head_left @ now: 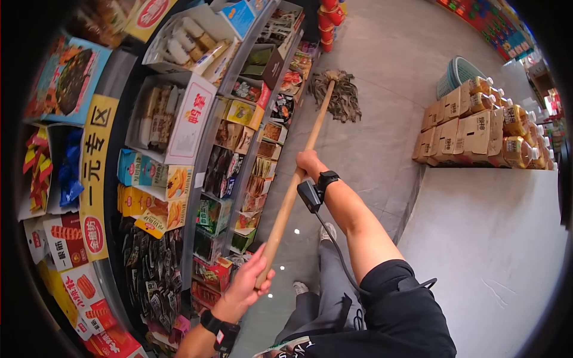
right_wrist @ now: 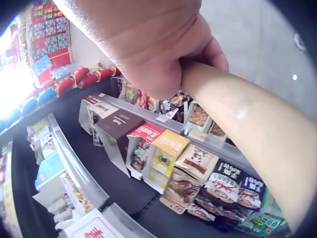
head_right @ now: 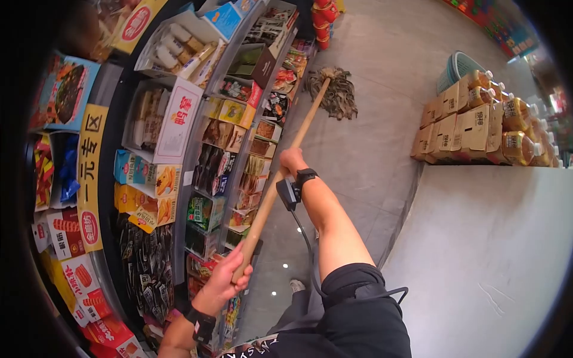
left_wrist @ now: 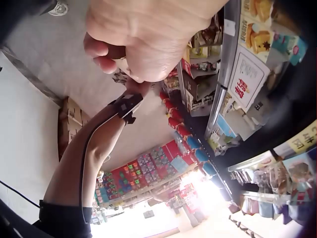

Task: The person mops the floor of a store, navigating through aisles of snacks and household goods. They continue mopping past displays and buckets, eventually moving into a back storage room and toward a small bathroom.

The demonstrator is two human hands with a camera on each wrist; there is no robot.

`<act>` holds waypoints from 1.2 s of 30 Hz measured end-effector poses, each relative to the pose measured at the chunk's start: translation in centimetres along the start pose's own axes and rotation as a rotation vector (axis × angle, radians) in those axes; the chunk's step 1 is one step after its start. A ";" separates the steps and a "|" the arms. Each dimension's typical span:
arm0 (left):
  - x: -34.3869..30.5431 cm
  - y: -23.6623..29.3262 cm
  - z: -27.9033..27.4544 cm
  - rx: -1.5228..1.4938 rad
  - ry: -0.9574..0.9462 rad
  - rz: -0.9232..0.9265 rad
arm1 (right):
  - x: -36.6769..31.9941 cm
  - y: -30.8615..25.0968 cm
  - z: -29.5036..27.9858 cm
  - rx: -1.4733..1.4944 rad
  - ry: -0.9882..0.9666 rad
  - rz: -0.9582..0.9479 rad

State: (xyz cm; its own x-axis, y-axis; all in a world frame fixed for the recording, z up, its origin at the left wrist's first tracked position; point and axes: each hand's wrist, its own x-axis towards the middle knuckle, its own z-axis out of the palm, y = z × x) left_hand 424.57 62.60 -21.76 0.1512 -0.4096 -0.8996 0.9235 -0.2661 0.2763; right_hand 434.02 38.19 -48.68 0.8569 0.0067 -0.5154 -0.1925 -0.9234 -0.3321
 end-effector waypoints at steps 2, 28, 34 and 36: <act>-2.2 -2.0 -2.0 -0.012 0.013 -0.036 | -0.3 -2.0 2.3 0.011 -0.040 -0.024; -40.2 -23.1 -17.1 -0.027 0.321 -0.148 | -31.7 -44.9 19.8 1.418 -0.560 0.563; -33.5 -17.6 -14.9 0.183 0.259 -0.265 | -29.5 -36.1 15.2 1.608 -0.175 0.705; -30.1 -14.8 -13.8 0.282 0.205 -0.291 | -27.6 -31.4 14.6 1.651 -0.087 0.732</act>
State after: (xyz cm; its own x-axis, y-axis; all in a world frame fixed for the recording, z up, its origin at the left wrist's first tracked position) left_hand 411.17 90.93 -3.44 -0.0079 -0.1088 -0.9940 0.8102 -0.5833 0.0574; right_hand 409.39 72.56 -35.57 0.3751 -0.1145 -0.9199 -0.7520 0.5427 -0.3742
